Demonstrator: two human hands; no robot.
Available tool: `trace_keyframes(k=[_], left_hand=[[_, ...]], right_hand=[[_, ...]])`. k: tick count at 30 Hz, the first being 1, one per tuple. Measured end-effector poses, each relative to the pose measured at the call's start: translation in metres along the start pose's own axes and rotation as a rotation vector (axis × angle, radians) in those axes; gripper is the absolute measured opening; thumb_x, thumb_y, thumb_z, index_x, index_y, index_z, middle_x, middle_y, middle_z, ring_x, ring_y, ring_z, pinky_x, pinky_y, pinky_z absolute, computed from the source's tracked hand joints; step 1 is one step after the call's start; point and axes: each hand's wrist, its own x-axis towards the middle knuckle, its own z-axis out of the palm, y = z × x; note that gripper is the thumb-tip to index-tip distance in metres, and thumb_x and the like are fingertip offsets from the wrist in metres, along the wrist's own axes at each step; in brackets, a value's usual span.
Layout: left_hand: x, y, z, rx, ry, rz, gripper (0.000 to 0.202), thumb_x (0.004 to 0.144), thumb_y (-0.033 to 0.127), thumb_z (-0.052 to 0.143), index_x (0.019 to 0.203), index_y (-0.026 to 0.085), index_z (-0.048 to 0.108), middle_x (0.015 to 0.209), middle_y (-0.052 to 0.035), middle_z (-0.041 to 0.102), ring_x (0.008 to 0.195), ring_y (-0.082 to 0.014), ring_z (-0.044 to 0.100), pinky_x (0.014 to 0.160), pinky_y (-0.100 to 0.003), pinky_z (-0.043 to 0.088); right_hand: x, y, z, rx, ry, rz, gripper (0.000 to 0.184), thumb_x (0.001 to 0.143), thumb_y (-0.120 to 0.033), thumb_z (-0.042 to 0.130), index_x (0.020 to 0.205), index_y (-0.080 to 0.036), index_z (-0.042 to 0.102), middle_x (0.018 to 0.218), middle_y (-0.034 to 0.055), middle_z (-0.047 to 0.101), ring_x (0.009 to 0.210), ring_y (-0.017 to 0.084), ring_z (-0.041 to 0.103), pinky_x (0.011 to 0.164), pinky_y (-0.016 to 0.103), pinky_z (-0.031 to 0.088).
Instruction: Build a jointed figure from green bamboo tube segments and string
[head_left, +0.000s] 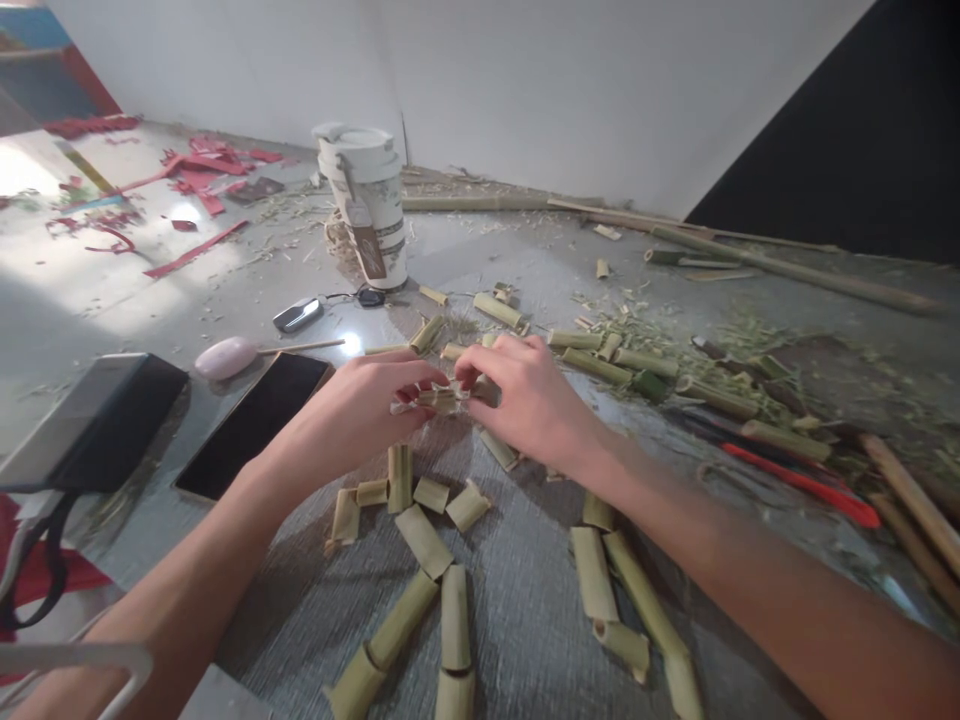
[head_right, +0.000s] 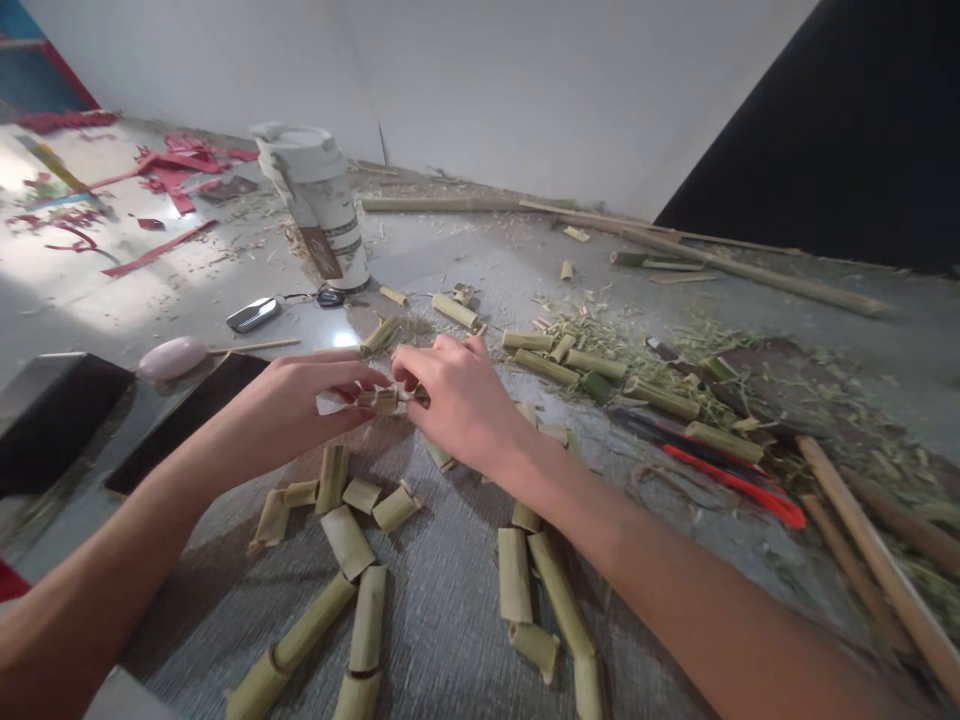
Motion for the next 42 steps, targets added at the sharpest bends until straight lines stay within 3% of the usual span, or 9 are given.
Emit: trace_keyframes(k=[6,10,14,18,24,35,39,42], left_hand=[[0.0008,-0.0009,0.0022,-0.009,0.045,0.046,0.020,0.091,0.016,0.071,0.108,0.024,0.080,0.094,-0.0007,0.074,0.084,-0.0171,0.071,0.076,-0.029,0.050],[0.0017,-0.0018,0.0050,-0.016,0.063,0.071,0.018,0.090,0.015,0.073,0.106,0.022,0.079,0.093,-0.0008,0.075,0.082,-0.0165,0.070,0.075,-0.028,0.050],[0.0027,-0.0008,0.0067,-0.091,0.087,-0.016,0.017,0.086,0.017,0.078,0.103,0.021,0.077,0.093,0.0001,0.077,0.080,-0.0158,0.072,0.074,-0.027,0.052],[0.0030,0.0024,0.0063,-0.194,0.089,-0.097,0.009,0.084,0.021,0.079,0.092,0.021,0.074,0.090,0.0005,0.078,0.080,-0.0165,0.075,0.075,-0.027,0.054],[0.0015,-0.0010,0.0024,-0.438,0.012,-0.201,0.012,0.082,0.020,0.073,0.094,0.021,0.071,0.091,0.0001,0.078,0.087,-0.0194,0.080,0.076,-0.027,0.057],[0.0024,-0.0021,0.0059,-0.244,0.065,-0.180,0.005,0.084,0.025,0.071,0.085,0.021,0.072,0.077,0.0019,0.075,0.074,-0.0163,0.071,0.071,-0.027,0.051],[0.0025,-0.0001,0.0037,-0.189,0.049,-0.152,0.006,0.084,0.024,0.068,0.085,0.021,0.073,0.079,0.0011,0.077,0.074,-0.0165,0.070,0.072,-0.028,0.051],[0.0019,-0.0010,0.0003,-0.166,0.031,-0.115,0.013,0.088,0.024,0.064,0.094,0.021,0.075,0.081,-0.0003,0.077,0.074,-0.0167,0.069,0.072,-0.028,0.051]], right_hand=[[0.0001,-0.0008,0.0010,-0.003,0.004,-0.007,0.024,0.090,-0.003,0.069,0.103,-0.022,0.066,0.090,-0.0007,0.076,0.092,0.021,0.065,0.092,0.037,0.033],[-0.0002,-0.0021,-0.0006,0.043,-0.006,-0.002,0.025,0.089,-0.007,0.070,0.109,-0.023,0.065,0.101,0.0015,0.078,0.099,0.023,0.067,0.092,0.037,0.033],[-0.0005,-0.0026,-0.0022,0.035,-0.014,-0.062,0.024,0.089,-0.013,0.073,0.110,-0.022,0.066,0.114,0.0032,0.079,0.109,0.027,0.067,0.091,0.038,0.033],[-0.0002,-0.0028,-0.0016,0.004,-0.019,-0.085,0.020,0.091,-0.019,0.079,0.109,-0.022,0.070,0.113,0.0018,0.080,0.108,0.027,0.067,0.091,0.038,0.032],[-0.0010,-0.0005,-0.0016,-0.065,-0.036,-0.076,0.014,0.095,-0.018,0.081,0.106,-0.021,0.072,0.112,0.0012,0.082,0.108,0.026,0.067,0.090,0.038,0.030],[-0.0005,-0.0024,-0.0006,-0.073,-0.051,-0.071,0.008,0.097,-0.020,0.078,0.104,-0.021,0.073,0.110,0.0020,0.082,0.108,0.026,0.067,0.090,0.039,0.030],[-0.0016,-0.0022,-0.0007,-0.062,-0.053,-0.073,0.025,0.098,-0.020,0.077,0.123,-0.022,0.073,0.121,0.0039,0.081,0.113,0.027,0.065,0.092,0.040,0.032],[-0.0021,-0.0012,-0.0011,-0.067,-0.067,-0.066,0.032,0.100,-0.020,0.075,0.131,-0.021,0.073,0.124,0.0066,0.078,0.117,0.028,0.062,0.094,0.041,0.033]])
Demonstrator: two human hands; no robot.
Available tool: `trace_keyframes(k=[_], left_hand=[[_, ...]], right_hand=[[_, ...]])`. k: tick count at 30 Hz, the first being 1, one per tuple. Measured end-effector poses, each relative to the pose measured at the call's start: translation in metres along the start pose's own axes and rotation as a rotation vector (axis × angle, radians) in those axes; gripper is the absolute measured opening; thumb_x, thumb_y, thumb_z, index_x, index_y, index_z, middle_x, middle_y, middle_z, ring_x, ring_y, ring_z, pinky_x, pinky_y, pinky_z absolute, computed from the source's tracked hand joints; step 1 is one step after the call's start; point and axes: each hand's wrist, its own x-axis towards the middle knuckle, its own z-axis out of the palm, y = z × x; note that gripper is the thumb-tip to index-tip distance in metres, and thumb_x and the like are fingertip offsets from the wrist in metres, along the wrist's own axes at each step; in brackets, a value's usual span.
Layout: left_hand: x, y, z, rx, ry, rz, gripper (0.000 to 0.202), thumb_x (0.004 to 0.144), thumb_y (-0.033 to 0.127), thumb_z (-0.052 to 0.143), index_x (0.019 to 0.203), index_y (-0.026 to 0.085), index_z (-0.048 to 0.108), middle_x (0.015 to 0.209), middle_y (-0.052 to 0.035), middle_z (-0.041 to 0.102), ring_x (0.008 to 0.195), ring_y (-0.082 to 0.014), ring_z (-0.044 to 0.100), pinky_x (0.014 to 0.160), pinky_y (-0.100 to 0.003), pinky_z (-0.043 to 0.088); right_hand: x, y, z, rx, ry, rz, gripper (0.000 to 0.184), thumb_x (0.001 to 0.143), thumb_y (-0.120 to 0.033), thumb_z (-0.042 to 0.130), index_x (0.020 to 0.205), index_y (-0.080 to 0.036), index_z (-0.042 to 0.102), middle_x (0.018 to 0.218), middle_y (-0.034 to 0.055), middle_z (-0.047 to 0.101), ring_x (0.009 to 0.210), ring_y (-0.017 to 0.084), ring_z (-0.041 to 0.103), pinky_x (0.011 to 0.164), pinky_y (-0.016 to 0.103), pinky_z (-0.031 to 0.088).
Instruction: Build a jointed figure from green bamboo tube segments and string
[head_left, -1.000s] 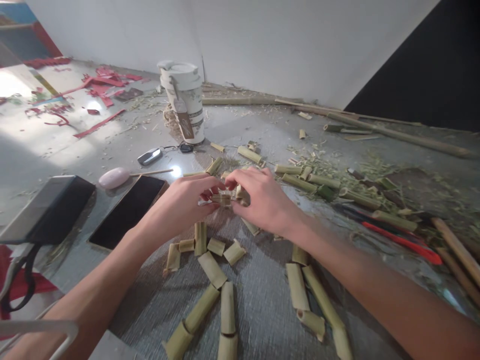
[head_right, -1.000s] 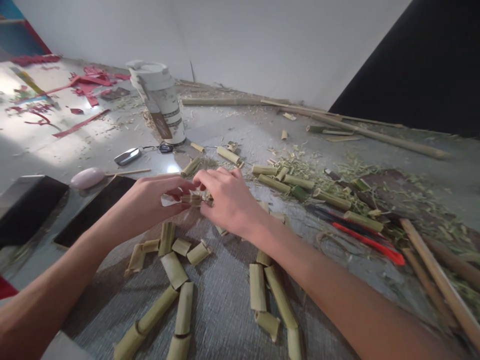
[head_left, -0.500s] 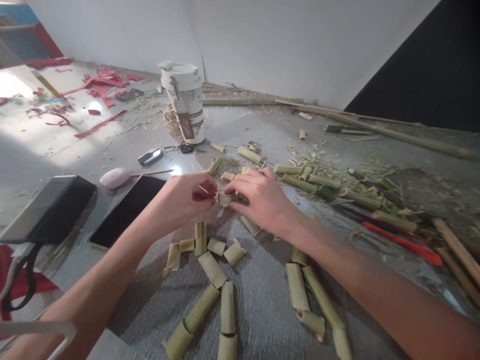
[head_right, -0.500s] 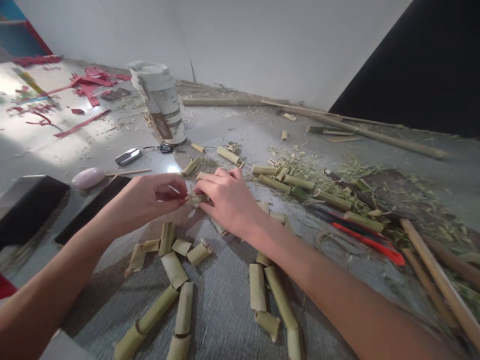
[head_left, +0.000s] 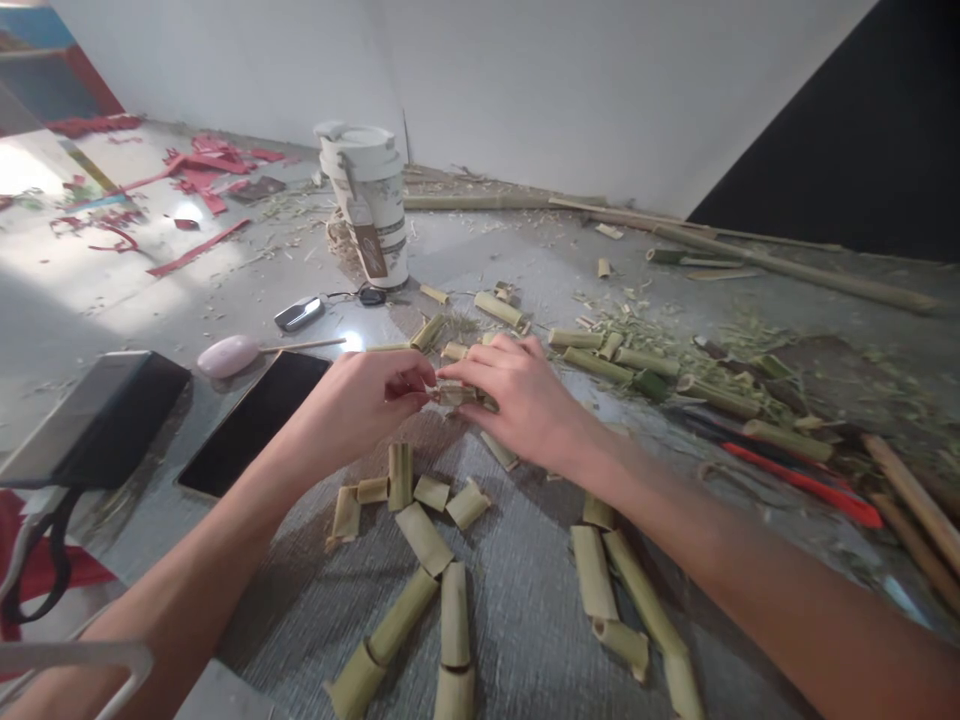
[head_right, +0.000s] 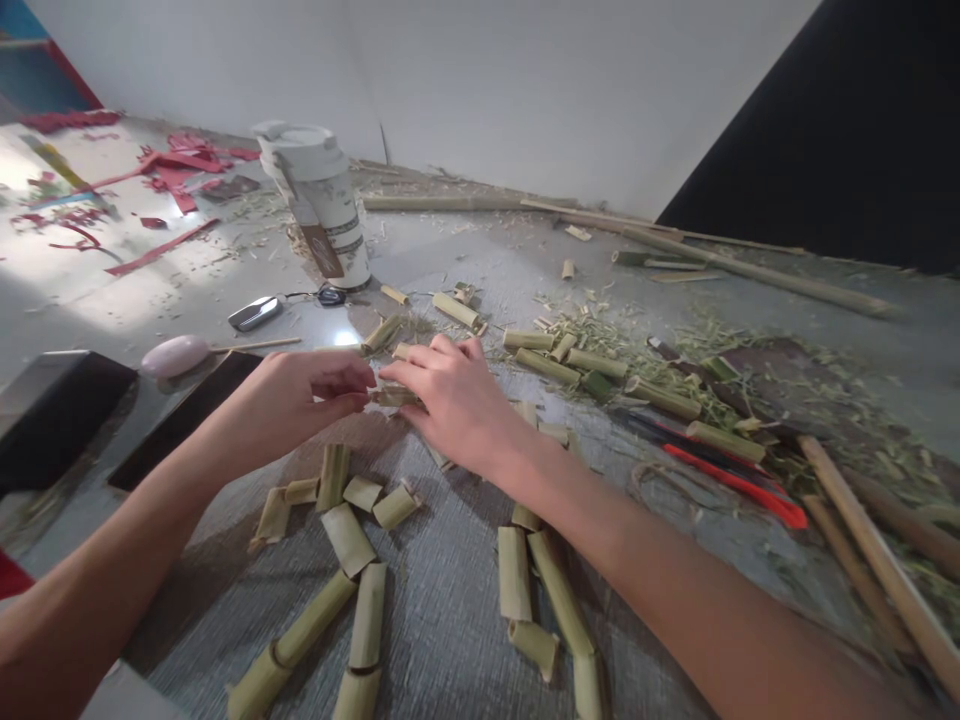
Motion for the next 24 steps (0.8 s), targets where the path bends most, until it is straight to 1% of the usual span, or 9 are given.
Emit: trace_keyframes(k=[4,7,9,15,17,19,21,22,24], left_hand=[[-0.0003,-0.0003,-0.0034,0.119,-0.022,0.049,0.027,0.094,0.022,0.056,0.110,0.021,0.078,0.080,-0.0010,0.077,0.068,-0.0161,0.064,0.066,-0.027,0.046],[-0.0004,0.0009,-0.0032,0.171,-0.042,0.105,0.032,0.097,0.018,0.051,0.109,0.021,0.081,0.088,-0.0034,0.079,0.074,-0.0175,0.067,0.067,-0.027,0.044],[-0.0005,0.0018,-0.0026,0.170,-0.048,0.110,0.033,0.097,0.017,0.050,0.106,0.021,0.082,0.092,-0.0044,0.079,0.079,-0.0187,0.069,0.069,-0.027,0.044],[-0.0014,0.0030,-0.0012,0.095,-0.094,-0.001,0.026,0.094,0.019,0.054,0.106,0.021,0.078,0.072,0.0010,0.070,0.063,-0.0150,0.057,0.062,-0.027,0.040],[-0.0017,0.0035,-0.0006,0.036,-0.109,-0.023,0.021,0.091,0.020,0.057,0.102,0.020,0.074,0.071,0.0016,0.070,0.063,-0.0148,0.058,0.062,-0.026,0.041],[-0.0019,0.0040,0.0000,-0.034,-0.118,-0.042,0.016,0.088,0.019,0.058,0.098,0.020,0.071,0.073,0.0015,0.072,0.065,-0.0151,0.062,0.063,-0.026,0.044],[-0.0022,0.0043,0.0005,-0.090,-0.127,-0.056,0.015,0.085,0.018,0.059,0.096,0.020,0.068,0.075,0.0013,0.074,0.067,-0.0155,0.066,0.064,-0.026,0.047],[-0.0024,0.0042,0.0008,-0.111,-0.130,-0.058,0.014,0.085,0.018,0.059,0.096,0.020,0.068,0.076,0.0011,0.075,0.068,-0.0159,0.068,0.065,-0.026,0.048],[-0.0027,0.0038,0.0013,-0.145,-0.139,-0.062,0.013,0.084,0.018,0.059,0.094,0.021,0.067,0.077,0.0006,0.076,0.070,-0.0166,0.070,0.066,-0.027,0.051]], right_hand=[[0.0001,0.0009,-0.0001,-0.008,-0.036,0.018,0.024,0.102,-0.014,0.066,0.123,-0.021,0.076,0.116,0.0079,0.074,0.114,0.027,0.058,0.093,0.041,0.033],[0.0001,0.0007,0.0004,0.004,-0.037,0.015,0.026,0.102,-0.010,0.062,0.119,-0.021,0.077,0.114,0.0076,0.073,0.112,0.027,0.057,0.092,0.041,0.033],[0.0001,0.0004,0.0005,0.007,-0.044,0.020,0.027,0.100,-0.009,0.062,0.119,-0.021,0.077,0.114,0.0079,0.073,0.113,0.027,0.057,0.093,0.042,0.033],[0.0000,-0.0014,-0.0009,0.002,-0.073,0.035,0.032,0.092,-0.007,0.064,0.119,-0.020,0.078,0.122,0.0088,0.073,0.116,0.029,0.057,0.092,0.044,0.033],[-0.0001,-0.0024,-0.0006,-0.016,-0.065,0.025,0.026,0.092,-0.012,0.066,0.113,-0.020,0.078,0.125,0.0097,0.073,0.116,0.030,0.056,0.092,0.044,0.033],[-0.0002,-0.0035,0.0005,-0.027,-0.044,0.008,0.018,0.093,-0.021,0.070,0.111,-0.021,0.076,0.128,0.0105,0.072,0.117,0.031,0.056,0.093,0.045,0.034],[-0.0003,-0.0046,0.0019,-0.048,-0.030,-0.007,0.018,0.096,-0.032,0.072,0.110,-0.021,0.075,0.129,0.0111,0.072,0.117,0.032,0.055,0.094,0.046,0.034],[-0.0004,-0.0051,0.0025,-0.066,-0.026,-0.013,0.018,0.097,-0.034,0.072,0.109,-0.021,0.075,0.129,0.0112,0.072,0.116,0.032,0.055,0.093,0.046,0.034],[-0.0005,-0.0061,0.0033,-0.109,-0.022,-0.025,0.015,0.098,-0.032,0.070,0.106,-0.020,0.075,0.127,0.0115,0.073,0.115,0.031,0.056,0.092,0.046,0.033]])
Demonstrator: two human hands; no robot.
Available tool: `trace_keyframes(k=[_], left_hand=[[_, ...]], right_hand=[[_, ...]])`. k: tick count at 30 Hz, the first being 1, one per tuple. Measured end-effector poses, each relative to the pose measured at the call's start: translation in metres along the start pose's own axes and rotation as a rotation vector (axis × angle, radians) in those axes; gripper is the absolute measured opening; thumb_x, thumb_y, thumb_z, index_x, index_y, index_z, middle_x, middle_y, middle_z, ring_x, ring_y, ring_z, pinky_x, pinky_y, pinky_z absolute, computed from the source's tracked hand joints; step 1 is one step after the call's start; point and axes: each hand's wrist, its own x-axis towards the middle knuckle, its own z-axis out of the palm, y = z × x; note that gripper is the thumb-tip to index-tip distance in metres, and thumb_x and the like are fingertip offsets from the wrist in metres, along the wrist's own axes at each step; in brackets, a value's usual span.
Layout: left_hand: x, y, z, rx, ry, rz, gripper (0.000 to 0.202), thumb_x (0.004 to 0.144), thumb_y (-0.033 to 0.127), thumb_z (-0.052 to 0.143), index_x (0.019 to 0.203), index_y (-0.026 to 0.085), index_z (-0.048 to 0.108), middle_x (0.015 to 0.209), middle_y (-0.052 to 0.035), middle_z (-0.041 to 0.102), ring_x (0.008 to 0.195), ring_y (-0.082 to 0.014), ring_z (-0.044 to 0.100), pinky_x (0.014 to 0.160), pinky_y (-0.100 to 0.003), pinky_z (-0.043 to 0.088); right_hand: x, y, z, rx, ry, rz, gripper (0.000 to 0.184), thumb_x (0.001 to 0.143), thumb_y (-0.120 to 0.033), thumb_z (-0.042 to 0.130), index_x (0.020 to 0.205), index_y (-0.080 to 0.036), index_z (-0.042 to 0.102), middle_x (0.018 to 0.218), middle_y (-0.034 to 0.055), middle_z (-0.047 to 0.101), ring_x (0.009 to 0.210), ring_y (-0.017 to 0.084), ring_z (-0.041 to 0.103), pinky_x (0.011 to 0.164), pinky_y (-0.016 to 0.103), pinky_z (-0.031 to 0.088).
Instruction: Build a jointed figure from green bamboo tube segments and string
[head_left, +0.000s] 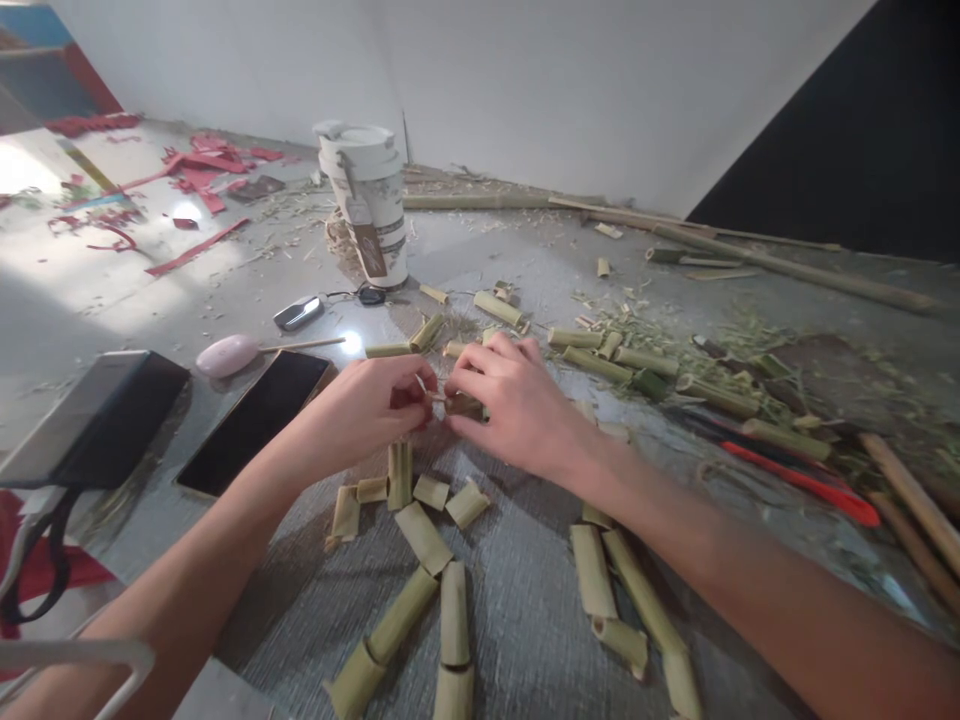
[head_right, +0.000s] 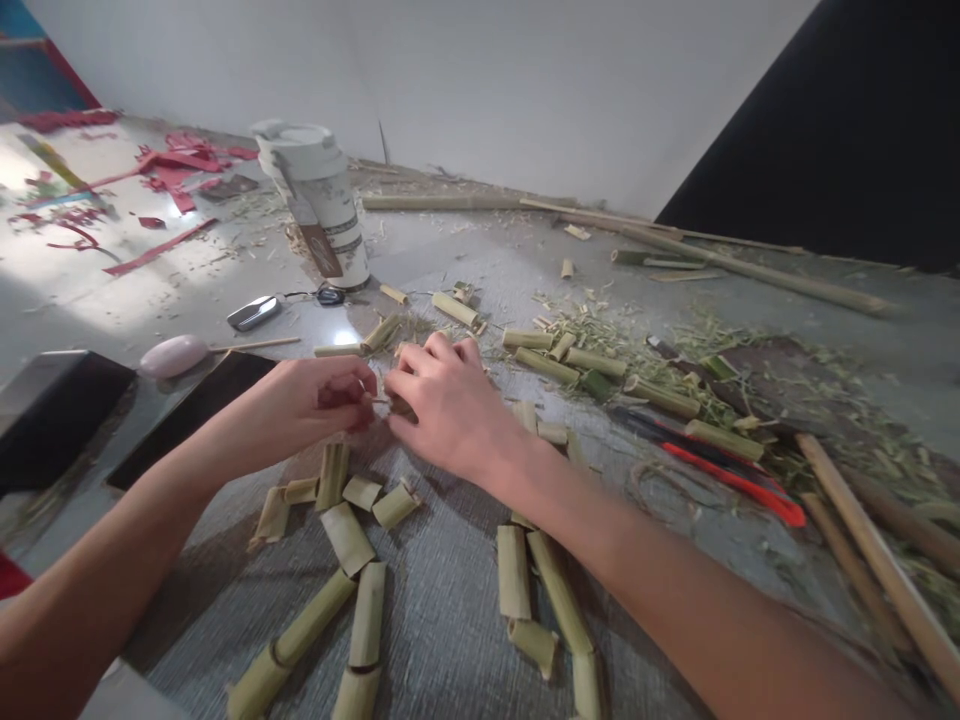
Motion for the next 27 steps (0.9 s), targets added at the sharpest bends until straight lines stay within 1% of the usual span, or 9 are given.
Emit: trace_keyframes(k=[4,7,10,13,15,18,22,25,27], left_hand=[[-0.0001,-0.0015,0.0008,-0.072,-0.035,-0.007,0.008,0.084,0.019,0.060,0.091,0.021,0.064,0.079,-0.0004,0.077,0.074,-0.0184,0.074,0.067,-0.028,0.055],[0.0002,-0.0023,0.0009,-0.134,-0.064,-0.002,0.007,0.084,0.018,0.061,0.090,0.021,0.064,0.082,-0.0014,0.079,0.077,-0.0189,0.076,0.068,-0.028,0.057],[0.0009,-0.0028,0.0008,-0.191,-0.081,0.000,0.008,0.085,0.018,0.062,0.091,0.021,0.064,0.083,-0.0021,0.080,0.078,-0.0188,0.077,0.070,-0.029,0.059],[0.0015,-0.0029,0.0008,-0.215,-0.091,-0.008,0.008,0.084,0.018,0.063,0.092,0.021,0.064,0.083,-0.0020,0.079,0.078,-0.0187,0.076,0.070,-0.029,0.059],[0.0016,-0.0028,0.0005,-0.219,-0.101,-0.007,0.008,0.085,0.018,0.063,0.091,0.022,0.063,0.083,-0.0018,0.079,0.079,-0.0185,0.076,0.071,-0.029,0.059],[0.0012,-0.0029,-0.0002,-0.202,-0.115,-0.003,0.007,0.085,0.017,0.062,0.090,0.022,0.063,0.083,-0.0013,0.079,0.079,-0.0184,0.075,0.071,-0.029,0.059],[0.0003,-0.0035,-0.0007,-0.187,-0.119,0.009,0.007,0.085,0.017,0.062,0.090,0.022,0.063,0.084,-0.0011,0.079,0.079,-0.0183,0.076,0.070,-0.028,0.059],[0.0002,-0.0040,-0.0004,-0.219,-0.119,0.018,0.007,0.085,0.017,0.062,0.090,0.022,0.062,0.083,-0.0009,0.079,0.080,-0.0179,0.076,0.069,-0.027,0.058],[0.0005,-0.0044,0.0002,-0.239,-0.120,0.012,0.007,0.085,0.017,0.062,0.090,0.022,0.062,0.084,-0.0015,0.079,0.081,-0.0183,0.077,0.070,-0.028,0.058]], right_hand=[[-0.0006,-0.0021,0.0000,-0.032,0.004,0.001,0.012,0.097,-0.025,0.066,0.103,-0.019,0.074,0.121,0.0122,0.074,0.111,0.031,0.055,0.090,0.046,0.033],[-0.0012,-0.0033,0.0010,-0.003,0.008,0.000,0.015,0.096,-0.022,0.063,0.107,-0.019,0.073,0.118,0.0116,0.074,0.109,0.030,0.054,0.089,0.045,0.033],[-0.0011,-0.0036,0.0030,0.047,0.011,0.009,0.014,0.095,-0.020,0.063,0.103,-0.021,0.074,0.115,0.0095,0.073,0.107,0.029,0.054,0.089,0.044,0.033],[-0.0003,-0.0028,0.0040,0.098,0.037,0.037,0.012,0.096,-0.020,0.063,0.097,-0.021,0.075,0.109,0.0079,0.073,0.105,0.027,0.056,0.088,0.043,0.033],[0.0001,-0.0020,0.0033,0.121,0.048,0.052,0.014,0.099,-0.022,0.062,0.095,-0.021,0.076,0.107,0.0076,0.073,0.104,0.027,0.057,0.088,0.043,0.034],[0.0001,-0.0011,0.0011,0.123,0.037,0.053,0.017,0.103,-0.021,0.060,0.097,-0.020,0.077,0.109,0.0084,0.074,0.103,0.026,0.057,0.089,0.042,0.034],[-0.0011,-0.0015,0.0000,0.092,0.044,0.045,0.017,0.105,-0.022,0.060,0.106,-0.021,0.077,0.114,0.0099,0.073,0.104,0.027,0.057,0.088,0.042,0.034],[-0.0017,-0.0023,0.0008,0.071,0.053,0.033,0.021,0.106,-0.020,0.057,0.105,-0.023,0.078,0.110,0.0095,0.072,0.104,0.027,0.056,0.086,0.042,0.034],[-0.0017,-0.0026,0.0012,0.070,0.060,0.023,0.023,0.106,-0.016,0.055,0.105,-0.023,0.077,0.111,0.0092,0.072,0.105,0.027,0.055,0.087,0.042,0.034]])
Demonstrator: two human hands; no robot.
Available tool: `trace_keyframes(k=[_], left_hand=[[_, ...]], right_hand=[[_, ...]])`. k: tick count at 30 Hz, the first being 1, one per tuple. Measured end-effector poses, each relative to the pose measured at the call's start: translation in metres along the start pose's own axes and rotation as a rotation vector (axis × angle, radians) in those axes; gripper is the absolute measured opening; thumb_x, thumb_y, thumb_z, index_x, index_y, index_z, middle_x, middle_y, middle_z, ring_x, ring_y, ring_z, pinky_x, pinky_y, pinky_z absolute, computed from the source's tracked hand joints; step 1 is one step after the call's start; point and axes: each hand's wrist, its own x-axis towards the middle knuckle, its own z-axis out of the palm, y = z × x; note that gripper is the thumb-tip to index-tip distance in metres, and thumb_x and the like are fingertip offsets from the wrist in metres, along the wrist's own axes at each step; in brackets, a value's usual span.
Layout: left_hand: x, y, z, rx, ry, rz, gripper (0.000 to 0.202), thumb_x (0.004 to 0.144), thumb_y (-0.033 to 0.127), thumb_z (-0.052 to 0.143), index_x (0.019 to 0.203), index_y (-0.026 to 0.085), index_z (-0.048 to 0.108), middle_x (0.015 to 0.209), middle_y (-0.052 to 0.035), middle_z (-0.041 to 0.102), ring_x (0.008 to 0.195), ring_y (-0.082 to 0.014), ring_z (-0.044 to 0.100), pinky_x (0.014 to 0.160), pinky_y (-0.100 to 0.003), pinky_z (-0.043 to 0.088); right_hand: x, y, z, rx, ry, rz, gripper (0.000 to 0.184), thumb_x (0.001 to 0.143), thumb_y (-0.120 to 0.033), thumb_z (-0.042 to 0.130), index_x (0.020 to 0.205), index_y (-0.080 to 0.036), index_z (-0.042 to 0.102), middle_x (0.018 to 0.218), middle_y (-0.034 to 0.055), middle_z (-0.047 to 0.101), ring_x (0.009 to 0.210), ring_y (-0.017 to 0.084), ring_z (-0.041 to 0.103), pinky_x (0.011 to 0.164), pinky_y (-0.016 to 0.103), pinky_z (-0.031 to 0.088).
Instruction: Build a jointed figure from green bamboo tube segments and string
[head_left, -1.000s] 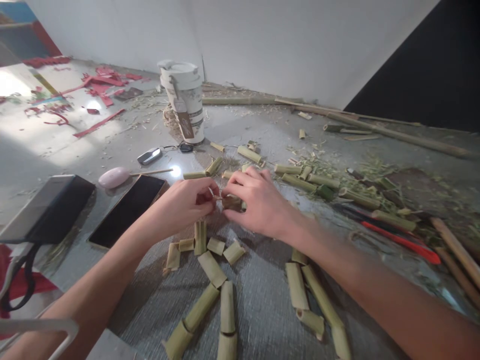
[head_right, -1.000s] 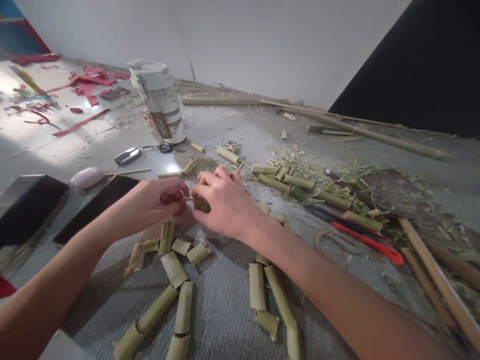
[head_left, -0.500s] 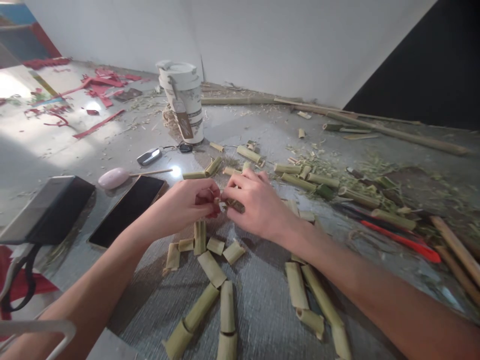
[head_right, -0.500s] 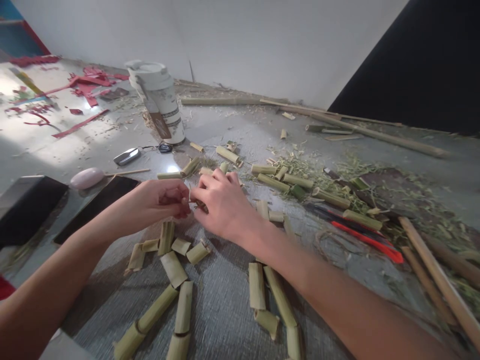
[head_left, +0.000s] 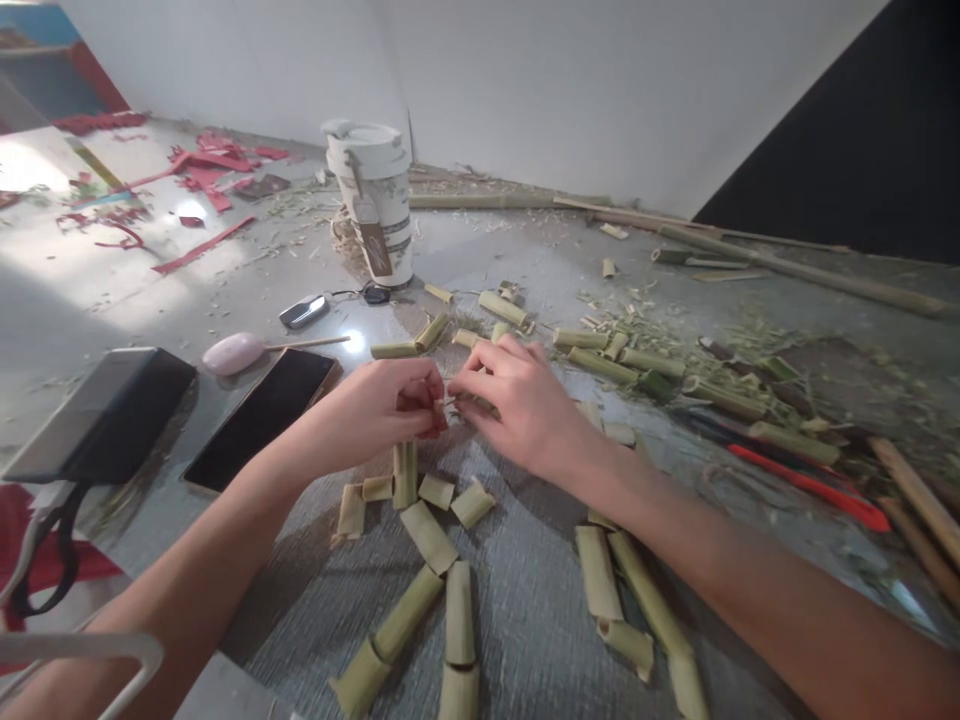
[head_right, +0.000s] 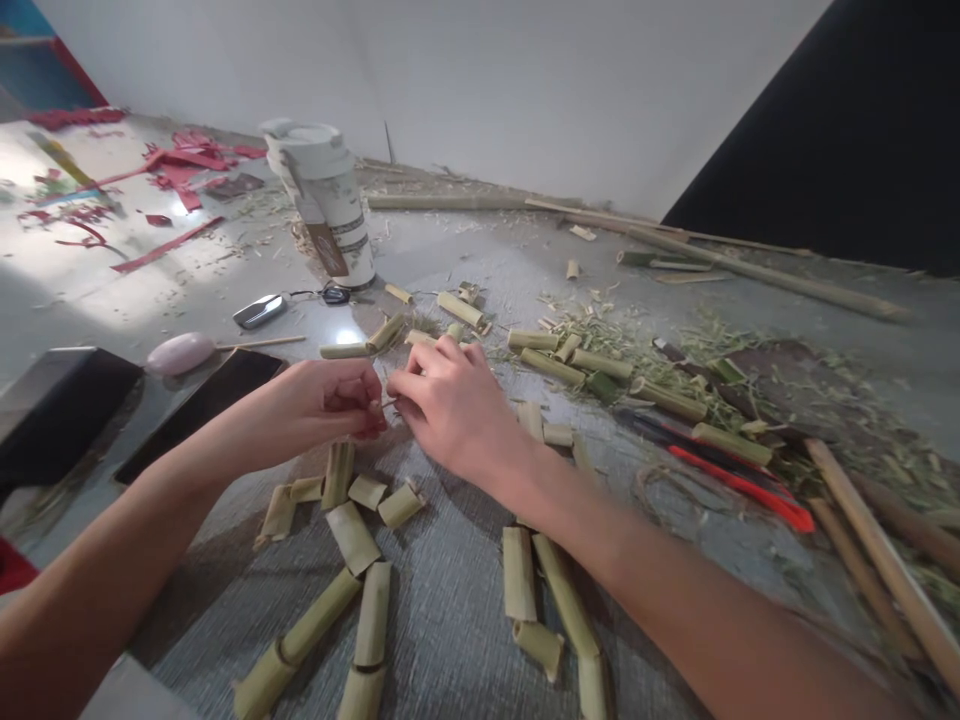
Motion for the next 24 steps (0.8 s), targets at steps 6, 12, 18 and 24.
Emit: trace_keyframes(k=[6,12,18,24], left_hand=[[0.002,-0.002,0.002,-0.030,0.013,-0.027,0.007,0.085,0.021,0.067,0.091,0.021,0.062,0.085,-0.0025,0.080,0.085,-0.0201,0.078,0.073,-0.030,0.060],[0.002,-0.002,0.001,-0.045,0.011,-0.023,0.009,0.086,0.022,0.070,0.089,0.021,0.061,0.082,-0.0007,0.078,0.080,-0.0172,0.075,0.069,-0.026,0.056],[0.002,0.000,0.001,-0.066,-0.047,-0.045,0.012,0.083,0.021,0.069,0.092,0.021,0.060,0.086,-0.0020,0.081,0.084,-0.0186,0.077,0.072,-0.027,0.057],[-0.006,0.005,-0.023,0.399,0.248,-0.038,0.021,0.086,0.028,0.064,0.106,0.021,0.065,0.095,-0.0048,0.078,0.076,-0.0216,0.071,0.071,-0.034,0.052]], right_hand=[[0.001,-0.002,-0.002,0.074,0.025,-0.021,0.013,0.100,-0.014,0.062,0.102,-0.022,0.072,0.116,0.0079,0.072,0.111,0.027,0.057,0.094,0.043,0.035],[0.001,-0.001,-0.001,0.085,0.008,-0.046,0.013,0.101,-0.014,0.063,0.100,-0.022,0.074,0.114,0.0067,0.074,0.110,0.026,0.057,0.095,0.042,0.035],[0.001,0.002,0.001,0.069,0.008,-0.060,0.014,0.103,-0.016,0.063,0.095,-0.021,0.073,0.111,0.0072,0.073,0.106,0.025,0.057,0.092,0.041,0.035],[0.001,0.001,0.000,0.077,0.023,-0.054,0.013,0.101,-0.013,0.065,0.092,-0.019,0.072,0.107,0.0071,0.072,0.105,0.025,0.058,0.092,0.041,0.036]])
